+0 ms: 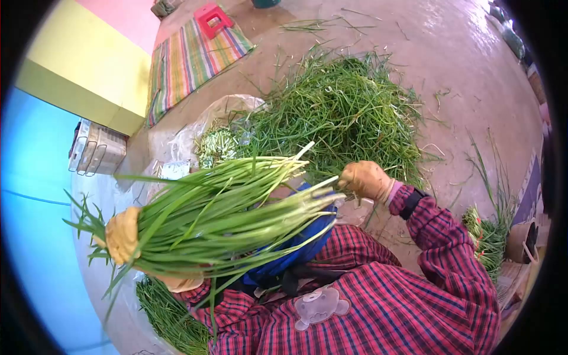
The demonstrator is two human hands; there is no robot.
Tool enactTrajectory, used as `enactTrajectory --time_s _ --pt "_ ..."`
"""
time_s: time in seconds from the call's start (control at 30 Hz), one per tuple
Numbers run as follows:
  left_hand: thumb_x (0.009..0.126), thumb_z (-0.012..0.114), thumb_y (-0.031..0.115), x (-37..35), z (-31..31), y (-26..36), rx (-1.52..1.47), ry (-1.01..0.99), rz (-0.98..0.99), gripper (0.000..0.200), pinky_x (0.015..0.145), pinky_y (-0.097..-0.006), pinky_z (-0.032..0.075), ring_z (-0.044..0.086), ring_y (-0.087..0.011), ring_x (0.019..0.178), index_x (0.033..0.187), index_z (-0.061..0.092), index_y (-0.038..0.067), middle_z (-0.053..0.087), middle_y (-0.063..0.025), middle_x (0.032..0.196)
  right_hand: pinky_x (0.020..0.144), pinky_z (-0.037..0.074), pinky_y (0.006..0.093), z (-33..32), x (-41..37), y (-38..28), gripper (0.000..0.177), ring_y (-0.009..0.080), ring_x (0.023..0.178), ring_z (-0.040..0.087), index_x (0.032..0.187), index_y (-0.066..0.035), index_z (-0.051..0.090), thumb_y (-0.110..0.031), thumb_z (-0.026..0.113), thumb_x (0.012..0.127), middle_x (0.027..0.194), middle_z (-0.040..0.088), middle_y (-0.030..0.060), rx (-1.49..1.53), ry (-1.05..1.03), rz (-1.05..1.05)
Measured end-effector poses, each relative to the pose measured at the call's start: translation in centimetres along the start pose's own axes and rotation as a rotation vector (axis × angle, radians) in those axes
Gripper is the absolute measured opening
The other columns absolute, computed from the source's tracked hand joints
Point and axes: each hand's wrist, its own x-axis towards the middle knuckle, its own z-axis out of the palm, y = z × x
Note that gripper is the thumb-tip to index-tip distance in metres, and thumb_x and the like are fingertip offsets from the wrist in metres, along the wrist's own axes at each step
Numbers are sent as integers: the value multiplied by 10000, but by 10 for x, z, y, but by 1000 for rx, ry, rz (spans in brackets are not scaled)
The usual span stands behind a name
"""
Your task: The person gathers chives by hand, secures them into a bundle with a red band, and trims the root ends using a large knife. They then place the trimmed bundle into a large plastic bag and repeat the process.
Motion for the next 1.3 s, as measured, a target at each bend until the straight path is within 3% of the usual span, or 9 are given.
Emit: enactTrajectory --time_s 0.1,0.23,0.37,0.57,0.7,0.83,0.97,1.1,1.3 --pt "844 556 366 -13 9 -25 110 238 79 300 574 -375 457 584 -227 554 688 611 116 569 -65 590 766 526 331 29 -17 52 128 228 886 660 934 -78 641 -197 600 912 932 663 75 516 -83 487" --pt "840 559 363 9 -7 -16 -1 163 171 296 568 -377 455 584 -229 555 690 610 114 568 -66 590 929 487 359 -26 45 -35 519 252 1066 607 1293 -71 550 -285 716 850 1164 614 156 803 32 67" --pt "835 563 361 16 -22 -20 -54 63 230 291 563 -380 453 585 -231 556 692 608 111 568 -67 590 935 487 375 -6 85 -86 510 298 1067 618 1353 -98 491 -245 657 893 1180 619 189 849 41 -127" --pt "828 568 357 10 -39 -24 -57 44 249 285 555 -383 449 586 -233 557 695 606 108 566 -69 590 573 512 384 33 41 -23 130 310 671 626 870 -119 552 -231 611 843 728 579 102 213 131 14" --pt "824 571 354 10 -39 -19 -54 117 251 281 550 -385 447 586 -235 558 697 605 105 566 -70 590 752 509 338 36 -9 50 154 264 811 639 892 -77 626 -231 617 895 867 638 107 260 -119 509" --pt "819 575 351 12 -36 -13 -74 152 254 278 545 -387 445 587 -237 559 699 603 103 565 -72 589 861 488 377 -51 37 -15 251 241 980 607 1061 -35 653 -199 665 871 1075 627 118 809 237 297" --pt "815 578 349 13 -45 -17 -66 91 266 274 539 -390 442 587 -239 559 701 602 100 564 -73 589 902 464 358 -87 79 -65 355 237 1054 569 1182 -63 642 -181 712 855 1063 616 118 850 56 -160" --pt "810 581 346 11 -57 -21 -75 -50 264 271 534 -392 440 588 -240 560 703 600 98 563 -74 589 891 480 345 -60 93 -106 312 227 975 609 1138 -48 666 -170 725 857 1010 645 120 1229 -30 -206" --pt "803 587 342 10 -79 -31 -48 -390 256 266 526 -395 437 588 -243 561 706 598 94 562 -76 589 655 490 295 -41 55 -68 168 201 768 636 969 -46 645 -210 625 936 835 633 125 725 248 213"
